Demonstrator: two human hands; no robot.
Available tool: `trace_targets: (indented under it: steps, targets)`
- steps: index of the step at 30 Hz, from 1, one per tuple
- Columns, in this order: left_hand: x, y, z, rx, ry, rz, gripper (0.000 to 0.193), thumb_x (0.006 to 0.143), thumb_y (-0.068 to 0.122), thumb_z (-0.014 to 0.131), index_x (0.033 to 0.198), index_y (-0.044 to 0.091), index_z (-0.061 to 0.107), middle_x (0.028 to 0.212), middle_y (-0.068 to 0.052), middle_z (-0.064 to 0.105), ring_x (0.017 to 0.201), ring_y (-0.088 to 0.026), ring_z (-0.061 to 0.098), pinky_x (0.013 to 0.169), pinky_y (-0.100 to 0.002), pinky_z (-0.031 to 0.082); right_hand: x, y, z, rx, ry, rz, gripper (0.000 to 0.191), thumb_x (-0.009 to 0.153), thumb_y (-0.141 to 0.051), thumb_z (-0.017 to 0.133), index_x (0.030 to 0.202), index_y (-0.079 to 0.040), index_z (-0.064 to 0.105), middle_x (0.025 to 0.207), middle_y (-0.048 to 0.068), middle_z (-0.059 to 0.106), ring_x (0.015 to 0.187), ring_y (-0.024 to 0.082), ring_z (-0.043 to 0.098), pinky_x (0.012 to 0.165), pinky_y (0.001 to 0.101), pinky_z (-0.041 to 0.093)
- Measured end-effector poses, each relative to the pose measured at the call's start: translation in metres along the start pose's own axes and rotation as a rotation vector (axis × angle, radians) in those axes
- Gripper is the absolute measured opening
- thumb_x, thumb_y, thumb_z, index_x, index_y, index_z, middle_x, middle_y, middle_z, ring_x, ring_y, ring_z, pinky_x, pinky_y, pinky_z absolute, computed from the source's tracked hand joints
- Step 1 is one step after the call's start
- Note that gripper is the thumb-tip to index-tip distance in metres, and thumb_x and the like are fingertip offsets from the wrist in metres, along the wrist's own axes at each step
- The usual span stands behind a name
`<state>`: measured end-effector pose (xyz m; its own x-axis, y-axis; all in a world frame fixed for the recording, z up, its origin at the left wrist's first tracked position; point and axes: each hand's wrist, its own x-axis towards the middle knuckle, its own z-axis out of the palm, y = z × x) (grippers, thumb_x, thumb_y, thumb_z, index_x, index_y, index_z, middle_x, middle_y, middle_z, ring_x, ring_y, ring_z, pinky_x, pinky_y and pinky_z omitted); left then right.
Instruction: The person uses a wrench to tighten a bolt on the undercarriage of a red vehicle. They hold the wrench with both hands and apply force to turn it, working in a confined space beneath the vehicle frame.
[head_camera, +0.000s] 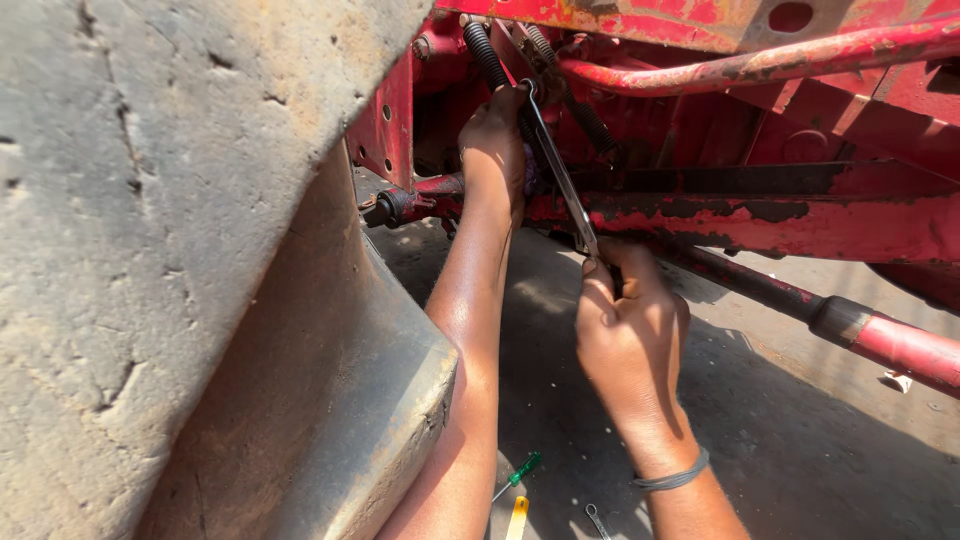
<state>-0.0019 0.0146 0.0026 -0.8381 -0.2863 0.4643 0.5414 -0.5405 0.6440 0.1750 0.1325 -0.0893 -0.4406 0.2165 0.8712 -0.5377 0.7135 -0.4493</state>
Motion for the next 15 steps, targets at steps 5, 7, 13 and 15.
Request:
trace_targets:
  steps: [5,7,13,15]
  targets:
    - [-0.004,-0.001,-0.004,-0.090,-0.058,0.012,0.027,0.083,0.033,0.068,0.086,0.006,0.069,0.077,0.000,0.057,0.074,-0.014,0.046,0.070,-0.031,0.039,0.003,-0.009,-0.022,0.103,0.045,-0.182,0.021,0.100,-0.004,0.061,0.119,0.001,0.070,0.095,0.011,0.076,0.083,0.013,0.072,0.072,0.0293,0.057]
    - [-0.003,-0.004,-0.003,-0.095,-0.068,0.038,0.026,0.084,0.030,0.068,0.087,0.004,0.067,0.077,-0.001,0.059,0.073,-0.014,0.047,0.069,-0.032,0.040,0.011,-0.020,-0.031,0.054,0.135,-0.271,0.016,0.105,-0.004,0.069,0.121,0.000,0.072,0.096,0.011,0.075,0.082,0.013,0.070,0.073,0.0292,0.055]
    - [0.001,-0.006,-0.001,-0.119,-0.087,0.047,0.025,0.085,0.028,0.066,0.087,0.003,0.066,0.071,-0.007,0.066,0.063,-0.017,0.058,0.061,-0.033,0.045,0.056,-0.065,-0.040,0.393,0.208,-0.183,0.006,0.102,-0.003,0.064,0.104,0.003,0.063,0.086,0.009,0.069,0.073,0.006,0.068,0.059,0.0236,0.057]
    - [0.003,-0.006,0.000,-0.099,-0.071,0.054,0.025,0.086,0.028,0.065,0.089,0.003,0.067,0.070,-0.007,0.067,0.061,-0.017,0.059,0.059,-0.033,0.046,0.063,-0.074,-0.044,0.325,0.182,-0.248,0.007,0.105,-0.002,0.063,0.101,0.003,0.065,0.085,0.008,0.069,0.073,0.007,0.070,0.059,0.0219,0.057]
